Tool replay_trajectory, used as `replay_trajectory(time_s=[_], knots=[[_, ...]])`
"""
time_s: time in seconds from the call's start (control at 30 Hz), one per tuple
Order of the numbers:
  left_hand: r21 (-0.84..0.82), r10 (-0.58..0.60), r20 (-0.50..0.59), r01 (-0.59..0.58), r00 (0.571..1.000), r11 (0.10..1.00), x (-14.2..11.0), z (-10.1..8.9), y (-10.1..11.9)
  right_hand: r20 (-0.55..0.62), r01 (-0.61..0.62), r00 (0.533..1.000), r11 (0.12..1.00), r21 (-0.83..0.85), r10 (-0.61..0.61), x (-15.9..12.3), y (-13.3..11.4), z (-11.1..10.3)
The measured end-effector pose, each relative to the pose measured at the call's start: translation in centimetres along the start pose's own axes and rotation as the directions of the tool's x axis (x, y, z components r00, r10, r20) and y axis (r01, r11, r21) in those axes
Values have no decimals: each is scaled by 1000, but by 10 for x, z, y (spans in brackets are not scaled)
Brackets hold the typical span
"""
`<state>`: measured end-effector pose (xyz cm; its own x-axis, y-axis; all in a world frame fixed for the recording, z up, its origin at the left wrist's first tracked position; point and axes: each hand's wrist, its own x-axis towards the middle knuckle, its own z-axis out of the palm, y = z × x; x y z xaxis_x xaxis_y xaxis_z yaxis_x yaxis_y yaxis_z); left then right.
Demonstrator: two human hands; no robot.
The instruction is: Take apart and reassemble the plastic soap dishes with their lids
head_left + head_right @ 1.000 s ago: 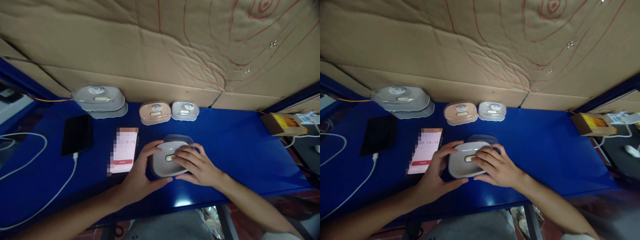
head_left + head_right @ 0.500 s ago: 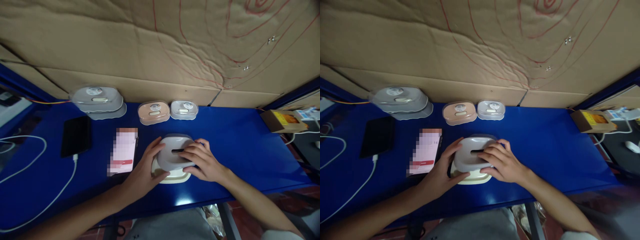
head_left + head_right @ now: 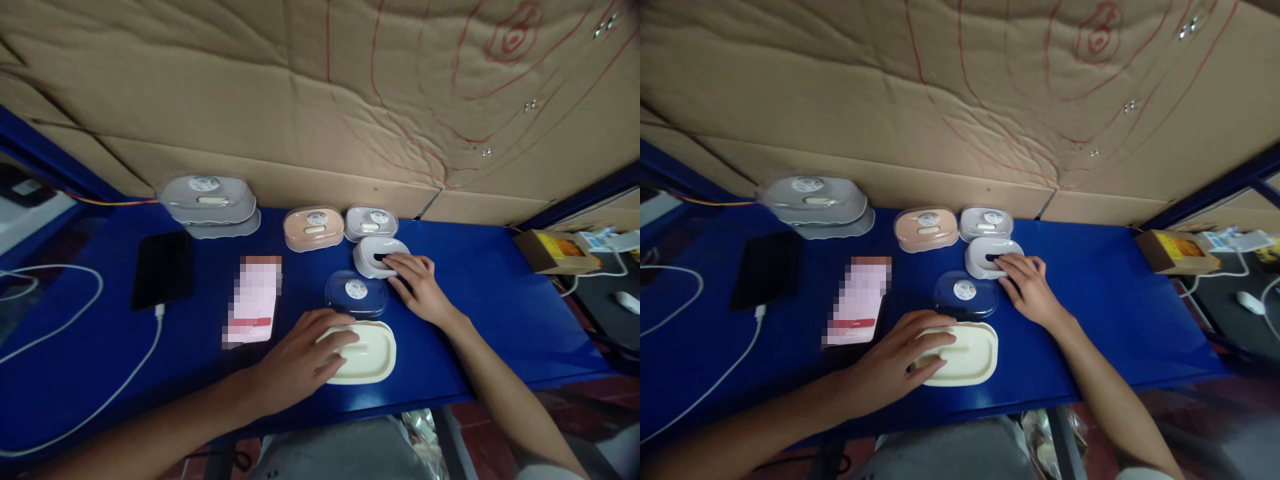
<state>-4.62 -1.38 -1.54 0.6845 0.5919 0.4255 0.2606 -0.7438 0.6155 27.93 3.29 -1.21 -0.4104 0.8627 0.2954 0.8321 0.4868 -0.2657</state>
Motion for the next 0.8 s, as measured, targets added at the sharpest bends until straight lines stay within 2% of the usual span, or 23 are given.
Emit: replay_trajectory(time_s=[0.1,0.2,0.33,0.4,0.5,0.7,0.8], knots=[[-43,20,-90,-24,996,999,1,-2,1,8,-7,1000,1000,-24,7,-1,-6,0],[-178,-75,-180,42,981,983,1,-3,1,16,34,999,999,-35,-34,-1,-13,-3],[-336,-260,-345,140,902,931,2,-6,0,-25,166,985,983,-76,-168,-5,-28,-9],[-417,-338,-388,164,858,894,4,-8,0,-45,264,962,959,-99,-270,-8,-39,-11],[-544,-432,-405,167,806,822,7,-11,-1,-73,394,913,915,-91,-400,-11,-58,-11],[-616,-528,-414,200,741,762,16,-14,-6,-93,456,885,889,-34,-457,-12,-76,-12],[-662,-621,-364,276,694,697,20,-16,-7,-117,544,833,839,-11,-541,-18,-86,-19]])
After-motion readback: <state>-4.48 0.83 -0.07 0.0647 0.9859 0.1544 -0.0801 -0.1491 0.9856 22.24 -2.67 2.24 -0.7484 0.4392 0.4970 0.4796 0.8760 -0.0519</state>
